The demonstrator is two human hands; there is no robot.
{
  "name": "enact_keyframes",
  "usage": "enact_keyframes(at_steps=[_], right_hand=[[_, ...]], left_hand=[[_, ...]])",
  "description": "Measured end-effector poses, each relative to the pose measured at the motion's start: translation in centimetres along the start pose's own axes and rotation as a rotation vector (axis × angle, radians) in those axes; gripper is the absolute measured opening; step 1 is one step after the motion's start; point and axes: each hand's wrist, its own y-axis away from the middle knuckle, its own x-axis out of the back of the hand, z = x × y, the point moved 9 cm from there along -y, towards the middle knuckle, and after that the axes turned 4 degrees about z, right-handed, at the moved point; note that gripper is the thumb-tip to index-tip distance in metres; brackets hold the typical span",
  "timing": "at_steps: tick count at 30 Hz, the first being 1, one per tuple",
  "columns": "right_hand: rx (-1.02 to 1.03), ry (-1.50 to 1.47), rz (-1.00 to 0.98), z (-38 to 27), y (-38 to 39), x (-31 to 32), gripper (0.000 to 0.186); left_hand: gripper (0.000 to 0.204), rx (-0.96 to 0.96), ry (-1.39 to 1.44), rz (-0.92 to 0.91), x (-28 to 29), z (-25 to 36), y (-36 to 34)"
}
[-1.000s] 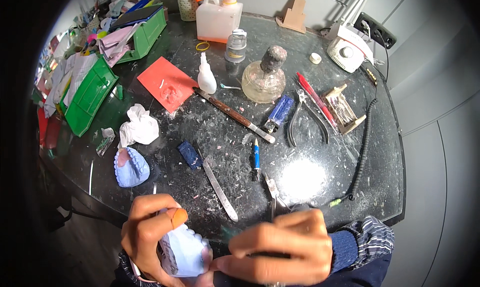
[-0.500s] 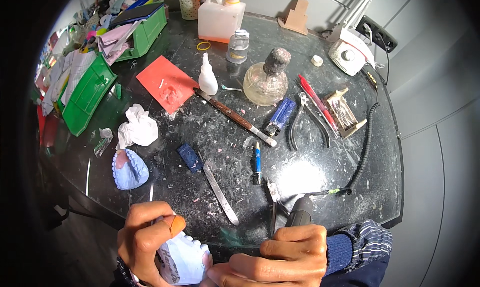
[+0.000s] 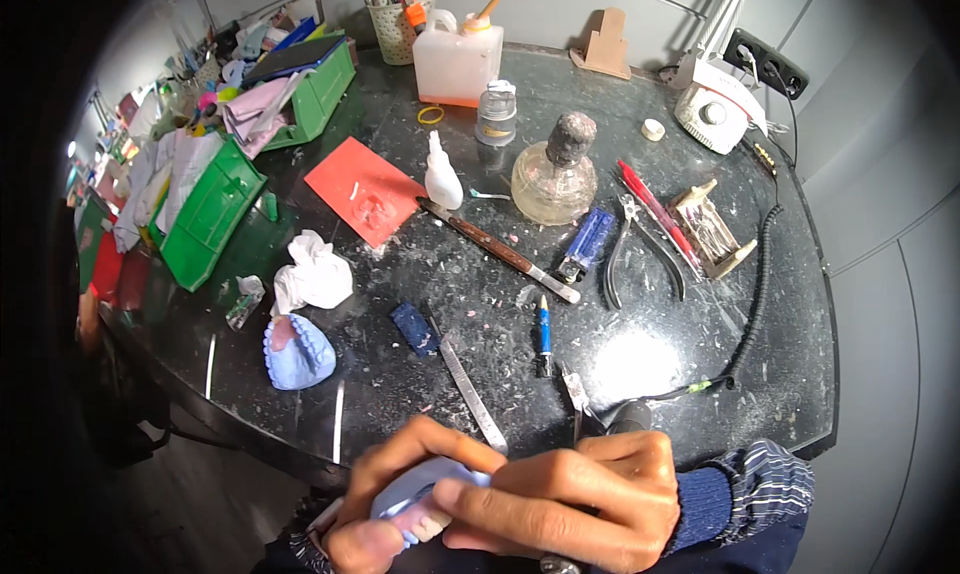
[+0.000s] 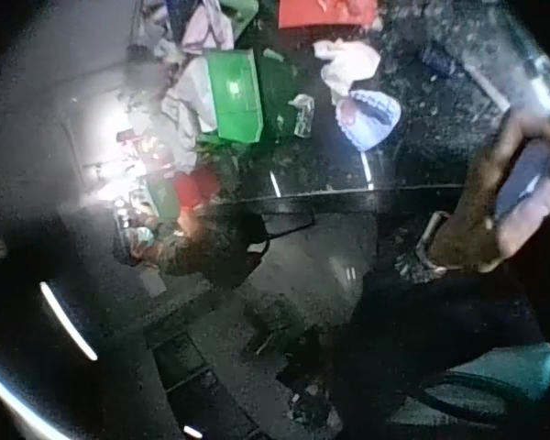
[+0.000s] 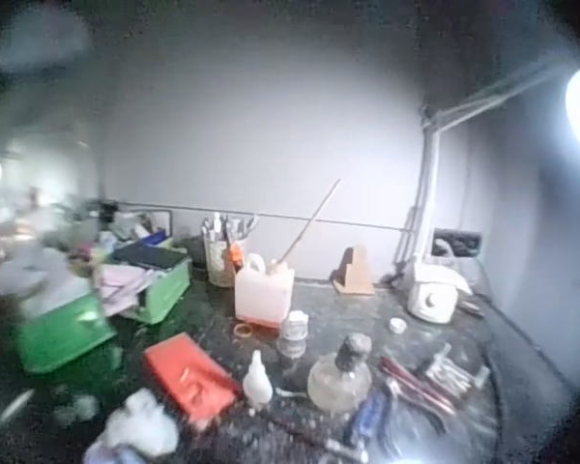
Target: The person removes a denture base from a dental model, grinds the denture base using a rotary handpiece, fits it onto the model, and scrapes the edges of the denture base with a blade.
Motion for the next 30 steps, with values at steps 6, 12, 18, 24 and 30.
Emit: enact_keyframes(at_steps=[6,12,18,24,30], right_hand=[[0.191,-0.247,-0.043,0.4,-0.1,-0.3,0.033],[0.139,-0.222,-0.082,0.4,0.0,-0.1,0.032],[0.274,-0.177,0.121,-1.1,0.7,1.6,0.030],[0.358,-0.171,0.117,-2.1,0.9,1.7,0.034],[0.342,-0.203,0.213,-1.9,1.4,2.0,0.031]], left_hand=[[0.068,0.192,0.404,0.097,-1.1,-2.7,2.8],[0.072,0.062,0.446,0.065,-1.5,-3.0,2.8],[0.070,0.057,0.262,0.003,-2.4,-1.3,1.8],[0.069,0.021,0.165,-0.006,-2.5,-1.0,1.4],[0.066,0.018,0.219,0.024,-2.2,-0.2,1.4]])
